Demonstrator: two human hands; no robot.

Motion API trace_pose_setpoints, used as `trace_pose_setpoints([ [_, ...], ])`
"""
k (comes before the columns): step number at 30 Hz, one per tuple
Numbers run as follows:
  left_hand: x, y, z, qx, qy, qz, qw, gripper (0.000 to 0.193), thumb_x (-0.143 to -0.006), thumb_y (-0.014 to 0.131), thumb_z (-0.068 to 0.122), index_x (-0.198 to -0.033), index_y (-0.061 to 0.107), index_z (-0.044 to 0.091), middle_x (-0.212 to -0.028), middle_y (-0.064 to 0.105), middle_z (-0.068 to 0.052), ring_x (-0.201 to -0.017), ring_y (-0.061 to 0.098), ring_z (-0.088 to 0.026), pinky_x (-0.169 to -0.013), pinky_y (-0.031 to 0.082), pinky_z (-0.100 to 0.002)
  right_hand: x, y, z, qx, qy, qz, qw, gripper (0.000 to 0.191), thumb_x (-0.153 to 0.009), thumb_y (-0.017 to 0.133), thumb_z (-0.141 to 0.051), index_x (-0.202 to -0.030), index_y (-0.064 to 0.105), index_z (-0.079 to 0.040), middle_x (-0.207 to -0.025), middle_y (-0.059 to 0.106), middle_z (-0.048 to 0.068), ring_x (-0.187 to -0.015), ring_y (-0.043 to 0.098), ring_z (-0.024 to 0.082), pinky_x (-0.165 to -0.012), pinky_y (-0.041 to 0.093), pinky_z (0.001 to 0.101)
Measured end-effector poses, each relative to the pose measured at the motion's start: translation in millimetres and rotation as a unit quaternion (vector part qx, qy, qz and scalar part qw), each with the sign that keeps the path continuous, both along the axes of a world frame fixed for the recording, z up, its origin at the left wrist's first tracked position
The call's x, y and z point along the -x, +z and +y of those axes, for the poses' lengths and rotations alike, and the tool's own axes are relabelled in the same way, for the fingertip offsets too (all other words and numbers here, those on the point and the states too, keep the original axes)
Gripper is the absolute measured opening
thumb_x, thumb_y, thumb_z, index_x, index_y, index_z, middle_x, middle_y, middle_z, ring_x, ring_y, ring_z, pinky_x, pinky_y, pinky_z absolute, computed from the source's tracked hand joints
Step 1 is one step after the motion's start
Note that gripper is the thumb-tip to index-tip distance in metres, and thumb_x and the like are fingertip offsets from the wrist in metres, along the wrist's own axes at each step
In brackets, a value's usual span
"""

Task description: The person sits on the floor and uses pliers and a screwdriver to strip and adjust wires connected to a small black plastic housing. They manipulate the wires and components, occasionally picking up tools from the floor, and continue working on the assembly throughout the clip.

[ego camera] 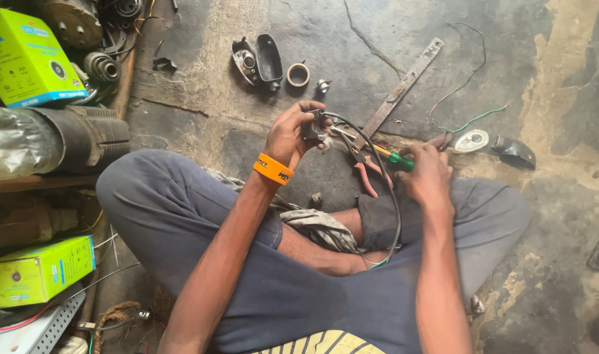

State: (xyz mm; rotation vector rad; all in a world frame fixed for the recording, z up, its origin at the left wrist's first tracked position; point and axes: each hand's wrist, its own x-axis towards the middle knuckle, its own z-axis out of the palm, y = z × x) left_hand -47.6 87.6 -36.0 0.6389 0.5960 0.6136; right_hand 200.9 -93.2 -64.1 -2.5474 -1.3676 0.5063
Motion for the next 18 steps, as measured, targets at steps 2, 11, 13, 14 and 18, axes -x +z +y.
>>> trace_pose_setpoints([
  [2,-0.1,1.6,0.0,0.004,0.007,0.002,1.0,0.025,-0.102,0.048,0.014,-0.12,0.058,0.0,-0.1,0.07,-0.016,-0.085,0.069,-0.018,-0.067,0.056,-0.032,2.3,-8.5,3.9,0.003,-0.008,-0.007,1.0,0.047,-0.069,0.087,-0.013,-0.113,0.072,-0.015,-0.117,0.07,0.009,-0.112,0.056,0.037,-0.096,0.042,0.0526],
  [11,1.7,-3.1,2.2,0.007,0.023,0.017,1.0,0.019,-0.1,0.06,0.015,-0.113,0.063,0.002,-0.095,0.074,-0.015,-0.072,0.065,-0.01,-0.06,0.052,-0.023,-17.3,-2.7,-6.0,-0.105,0.01,0.091,0.99,0.025,-0.1,0.07,-0.024,-0.118,0.07,-0.007,-0.106,0.073,0.018,-0.099,0.068,0.038,-0.084,0.052,0.0473],
  [13,1.7,-6.0,3.5,0.017,0.021,0.013,1.0,0.019,-0.099,0.06,0.015,-0.113,0.063,0.002,-0.095,0.074,-0.015,-0.071,0.064,-0.01,-0.061,0.052,-0.022,-18.5,3.8,-7.2,-0.056,-0.038,0.109,0.992,0.029,-0.099,0.07,-0.025,-0.121,0.071,-0.007,-0.094,0.071,0.021,-0.086,0.068,0.035,-0.078,0.051,0.0446],
  [14,1.5,-7.7,4.0,0.016,0.026,0.01,0.999,0.019,-0.1,0.061,0.015,-0.113,0.064,0.002,-0.095,0.074,-0.015,-0.07,0.064,-0.009,-0.06,0.052,-0.021,-19.1,7.5,-7.7,-0.031,-0.063,0.117,0.991,0.031,-0.098,0.071,-0.025,-0.123,0.071,-0.007,-0.088,0.07,0.022,-0.08,0.069,0.034,-0.075,0.051,0.0433],
  [18,1.1,-16.5,5.4,0.019,0.04,0.021,0.999,0.02,-0.099,0.063,0.016,-0.113,0.065,0.002,-0.093,0.074,-0.014,-0.066,0.06,-0.007,-0.056,0.048,-0.018,-23.1,24.9,-10.7,-0.075,-0.039,0.206,0.975,0.03,-0.1,0.069,-0.024,-0.12,0.072,-0.002,-0.085,0.072,0.012,-0.073,0.065,0.017,-0.067,0.051,0.0332],
])
